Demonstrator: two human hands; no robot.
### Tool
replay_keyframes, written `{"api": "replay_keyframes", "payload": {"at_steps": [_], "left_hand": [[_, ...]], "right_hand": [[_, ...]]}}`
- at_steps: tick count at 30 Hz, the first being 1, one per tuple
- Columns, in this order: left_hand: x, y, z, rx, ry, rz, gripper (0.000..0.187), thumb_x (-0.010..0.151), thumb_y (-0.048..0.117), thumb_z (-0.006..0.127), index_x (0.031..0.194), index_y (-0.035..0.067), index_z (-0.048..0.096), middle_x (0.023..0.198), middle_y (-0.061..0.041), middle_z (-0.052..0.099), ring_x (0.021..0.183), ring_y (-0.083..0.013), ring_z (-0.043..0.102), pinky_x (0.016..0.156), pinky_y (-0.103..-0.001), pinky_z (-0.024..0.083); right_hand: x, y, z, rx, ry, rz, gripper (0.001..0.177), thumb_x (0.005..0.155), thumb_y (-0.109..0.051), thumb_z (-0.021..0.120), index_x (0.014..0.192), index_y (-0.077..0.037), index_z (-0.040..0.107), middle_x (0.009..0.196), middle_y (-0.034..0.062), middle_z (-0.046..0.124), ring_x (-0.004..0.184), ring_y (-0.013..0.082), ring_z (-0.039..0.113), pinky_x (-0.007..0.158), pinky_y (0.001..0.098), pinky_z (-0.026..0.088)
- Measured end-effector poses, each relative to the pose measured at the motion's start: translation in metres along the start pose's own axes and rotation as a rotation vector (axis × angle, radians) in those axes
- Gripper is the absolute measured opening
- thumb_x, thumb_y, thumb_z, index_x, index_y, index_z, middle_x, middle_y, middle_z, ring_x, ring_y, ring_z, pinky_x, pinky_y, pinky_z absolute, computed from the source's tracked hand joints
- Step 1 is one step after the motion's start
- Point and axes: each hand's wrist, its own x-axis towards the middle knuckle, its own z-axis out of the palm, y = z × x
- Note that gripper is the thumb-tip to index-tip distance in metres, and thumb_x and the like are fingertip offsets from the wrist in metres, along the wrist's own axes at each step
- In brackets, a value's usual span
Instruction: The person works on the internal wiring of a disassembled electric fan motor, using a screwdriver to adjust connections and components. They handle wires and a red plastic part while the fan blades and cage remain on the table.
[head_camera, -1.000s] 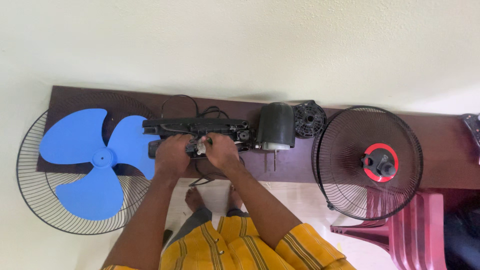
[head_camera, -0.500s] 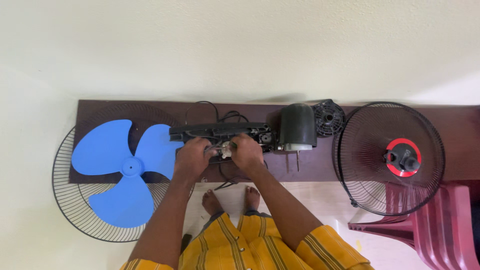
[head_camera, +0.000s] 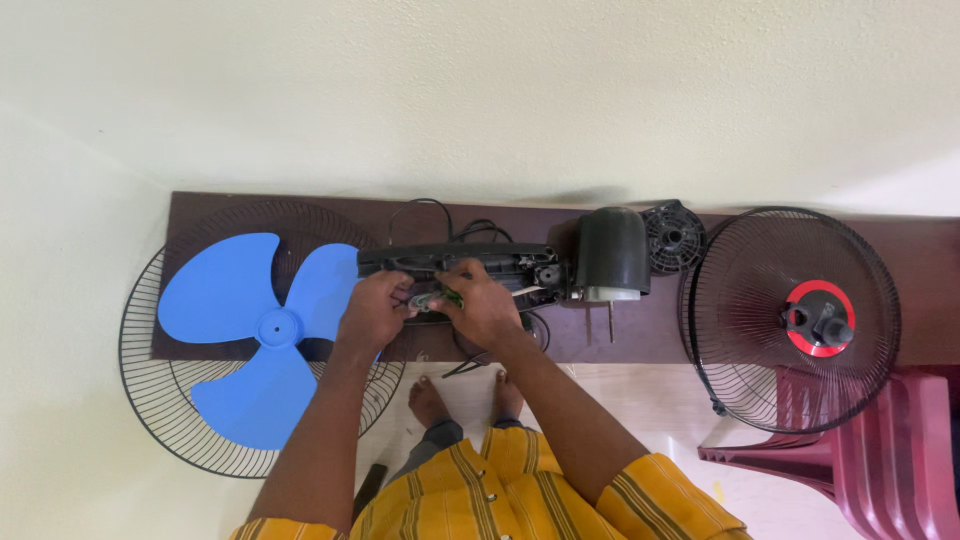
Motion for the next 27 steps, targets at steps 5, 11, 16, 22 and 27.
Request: {"api": "replay_keyframes", "payload": {"at_steps": [5,11,16,22,27], "left_hand": [[-0.005,-0.015,0.003,-0.114,0.159,-0.036,0.027,0.083,-0.010,0.067,0.109,-0.003,0.071,0.099,-0.015,0.077,0.090,-0.0218,0.078,0.079,-0.033,0.062],[-0.005,-0.010,0.006,-0.149,0.330,-0.122,0.028,0.089,-0.002,0.069,0.118,-0.004,0.070,0.100,-0.015,0.078,0.088,-0.0191,0.077,0.078,-0.031,0.060],[0.014,0.006,0.015,-0.358,0.387,-0.406,0.025,0.093,0.003,0.067,0.116,-0.006,0.071,0.097,-0.013,0.079,0.084,-0.0171,0.078,0.069,-0.030,0.062],[0.032,0.004,0.034,-0.735,0.507,-0.685,0.017,0.093,0.003,0.066,0.107,-0.004,0.074,0.091,-0.011,0.077,0.077,-0.0183,0.076,0.062,-0.029,0.060],[0.052,-0.002,0.054,-1.208,0.708,-0.914,0.009,0.091,0.007,0.068,0.099,0.002,0.070,0.089,-0.006,0.074,0.074,-0.0173,0.071,0.062,-0.031,0.055]], "right_hand": [[0.007,-0.003,0.003,-0.062,-0.087,0.058,0.019,0.088,-0.022,0.071,0.103,-0.015,0.079,0.117,0.0063,0.071,0.105,0.0318,0.070,0.090,0.0445,0.056],[0.011,-0.005,0.006,0.054,0.178,-0.083,0.034,0.080,-0.005,0.064,0.113,-0.011,0.074,0.117,0.0113,0.068,0.104,0.0347,0.068,0.090,0.0446,0.056],[0.025,-0.021,-0.011,-0.083,0.150,0.103,0.036,0.087,-0.016,0.070,0.123,-0.013,0.068,0.127,0.0139,0.061,0.104,0.0347,0.068,0.084,0.0472,0.056],[0.051,-0.012,-0.020,-0.276,-0.057,0.177,0.037,0.093,-0.023,0.070,0.129,-0.017,0.066,0.132,0.0104,0.061,0.109,0.0363,0.066,0.088,0.0501,0.054],[0.056,0.004,-0.014,-0.251,0.030,0.133,0.030,0.089,-0.020,0.073,0.119,-0.018,0.072,0.124,0.0077,0.067,0.110,0.0333,0.067,0.090,0.0476,0.055]]}}
